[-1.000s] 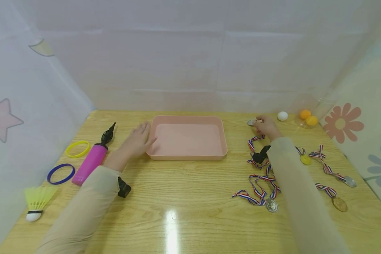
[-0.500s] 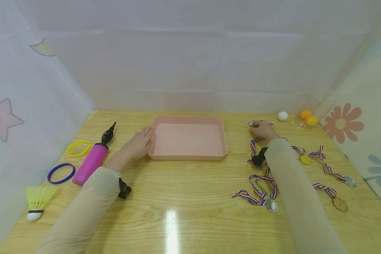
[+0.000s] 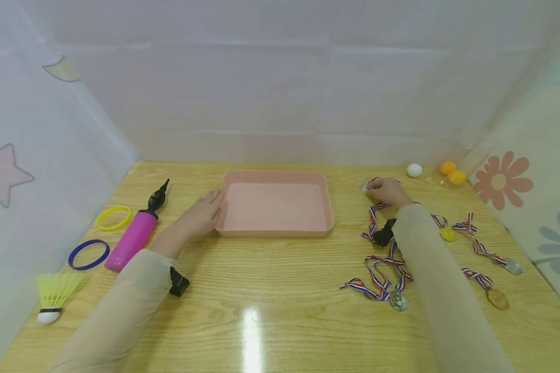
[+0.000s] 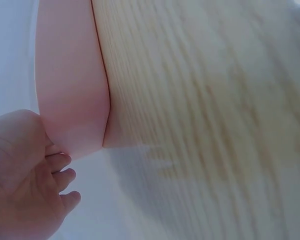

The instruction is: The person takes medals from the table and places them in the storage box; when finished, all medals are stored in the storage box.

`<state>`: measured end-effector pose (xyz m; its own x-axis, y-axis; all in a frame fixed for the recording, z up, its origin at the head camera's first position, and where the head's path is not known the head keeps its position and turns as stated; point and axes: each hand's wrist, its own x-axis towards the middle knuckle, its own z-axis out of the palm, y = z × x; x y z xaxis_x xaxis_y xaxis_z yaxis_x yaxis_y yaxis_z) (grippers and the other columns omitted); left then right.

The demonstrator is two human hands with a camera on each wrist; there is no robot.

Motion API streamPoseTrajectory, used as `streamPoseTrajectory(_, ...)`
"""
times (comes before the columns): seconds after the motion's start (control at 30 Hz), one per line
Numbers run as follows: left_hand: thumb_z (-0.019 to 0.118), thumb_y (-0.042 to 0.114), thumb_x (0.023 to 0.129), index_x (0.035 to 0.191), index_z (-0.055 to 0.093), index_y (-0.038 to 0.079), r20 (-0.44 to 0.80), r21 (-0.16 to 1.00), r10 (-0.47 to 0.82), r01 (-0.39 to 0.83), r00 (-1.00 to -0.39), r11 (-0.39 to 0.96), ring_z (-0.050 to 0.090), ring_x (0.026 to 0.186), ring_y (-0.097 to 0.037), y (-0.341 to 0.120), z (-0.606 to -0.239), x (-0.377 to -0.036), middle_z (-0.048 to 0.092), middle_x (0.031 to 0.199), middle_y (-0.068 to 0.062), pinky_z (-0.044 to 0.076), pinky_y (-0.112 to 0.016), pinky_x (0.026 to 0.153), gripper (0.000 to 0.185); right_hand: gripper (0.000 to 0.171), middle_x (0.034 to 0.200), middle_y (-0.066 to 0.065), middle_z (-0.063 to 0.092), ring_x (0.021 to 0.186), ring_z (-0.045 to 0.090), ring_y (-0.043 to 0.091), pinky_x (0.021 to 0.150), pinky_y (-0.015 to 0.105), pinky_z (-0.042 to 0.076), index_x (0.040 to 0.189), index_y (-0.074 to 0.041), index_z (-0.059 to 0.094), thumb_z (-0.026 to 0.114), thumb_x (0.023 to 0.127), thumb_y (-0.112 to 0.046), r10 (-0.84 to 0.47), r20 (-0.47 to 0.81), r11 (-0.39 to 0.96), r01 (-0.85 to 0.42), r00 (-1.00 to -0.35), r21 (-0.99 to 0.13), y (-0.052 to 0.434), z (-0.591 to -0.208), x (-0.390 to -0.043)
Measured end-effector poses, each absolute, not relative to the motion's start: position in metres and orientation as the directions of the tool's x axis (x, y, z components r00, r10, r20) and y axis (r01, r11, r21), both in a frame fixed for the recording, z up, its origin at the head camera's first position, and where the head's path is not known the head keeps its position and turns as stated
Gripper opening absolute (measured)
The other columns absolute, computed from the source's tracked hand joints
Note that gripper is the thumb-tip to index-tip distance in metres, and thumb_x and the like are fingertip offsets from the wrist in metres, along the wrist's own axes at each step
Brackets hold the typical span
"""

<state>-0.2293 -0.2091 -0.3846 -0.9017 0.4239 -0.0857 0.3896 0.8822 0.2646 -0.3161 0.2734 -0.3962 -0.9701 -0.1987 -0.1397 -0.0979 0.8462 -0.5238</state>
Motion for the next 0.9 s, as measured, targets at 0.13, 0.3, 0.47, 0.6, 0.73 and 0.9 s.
streamPoseTrajectory(0.13,0.033,0.01,0.099,0.141,0.016,-0.012,-0.066,0.249,0.43,0.403,-0.9,0.881,0.011,0.133,-0.044,-0.211,-0.385,-0.224,0.013,0.146,-0.029,0.01,-0.054,0.108,0.05,0.028,0.105,0.021,0.06,0.088,0.051,0.031,0.074,0.043,0.044,0.103,0.003,0.066,0.058,0.092,-0.021,-0.166,-0.101,0.837,-0.087,-0.981,-0.541,0.271,-0.397,-0.315)
streamPoseTrajectory(0.3,0.035,0.01,0.098,0.14,0.018,-0.013,-0.047,0.238,0.434,0.412,-0.9,0.88,0.013,0.132,-0.045,-0.211,-0.387,-0.217,0.015,0.145,-0.031,0.011,-0.055,0.107,0.051,0.025,0.093,0.016,0.06,0.081,0.05,0.03,0.067,0.041,0.043,0.089,0.001,0.062,0.064,0.088,-0.024,-0.148,-0.099,0.857,-0.077,-0.984,-0.51,0.265,-0.398,-0.316)
streamPoseTrajectory(0.47,0.036,0.009,0.098,0.139,0.02,-0.014,-0.022,0.222,0.443,0.428,-0.896,0.876,0.015,0.132,-0.045,-0.211,-0.387,-0.208,0.017,0.144,-0.03,0.013,-0.056,0.106,0.05,0.027,0.07,0.009,0.047,0.061,0.041,0.023,0.058,0.035,0.037,0.075,-0.003,0.048,0.066,0.085,-0.02,-0.152,-0.114,0.862,-0.076,-0.982,-0.502,0.265,-0.4,-0.319)
streamPoseTrajectory(0.6,0.037,0.009,0.098,0.139,0.022,-0.014,-0.008,0.208,0.447,0.436,-0.894,0.875,0.016,0.131,-0.046,-0.212,-0.387,-0.199,0.018,0.144,-0.03,0.015,-0.056,0.106,0.05,0.044,0.055,-0.001,0.023,0.049,0.02,0.014,0.051,0.03,0.026,0.062,-0.011,0.031,0.065,0.087,-0.022,-0.155,-0.166,0.86,-0.051,-0.974,-0.508,0.263,-0.398,-0.318)
streamPoseTrajectory(0.73,0.037,0.009,0.098,0.139,0.022,-0.014,-0.006,0.208,0.451,0.44,-0.893,0.874,0.016,0.131,-0.046,-0.214,-0.387,-0.191,0.019,0.144,-0.03,0.015,-0.057,0.105,0.049,0.049,0.058,-0.002,0.016,0.051,0.016,0.014,0.051,0.03,0.02,0.064,-0.012,0.023,0.065,0.087,-0.023,-0.172,-0.185,0.851,-0.051,-0.968,-0.523,0.261,-0.394,-0.312)
streamPoseTrajectory(0.9,0.037,0.01,0.098,0.14,0.021,-0.013,-0.005,0.2,0.444,0.435,-0.896,0.878,0.016,0.132,-0.044,-0.217,-0.39,-0.183,0.018,0.145,-0.029,0.017,-0.058,0.105,0.05,0.033,0.074,0.009,0.039,0.066,0.036,0.024,0.056,0.034,0.03,0.081,-0.003,0.042,0.068,0.085,-0.023,-0.162,-0.198,0.869,-0.045,-0.967,-0.492,0.257,-0.389,-0.307)
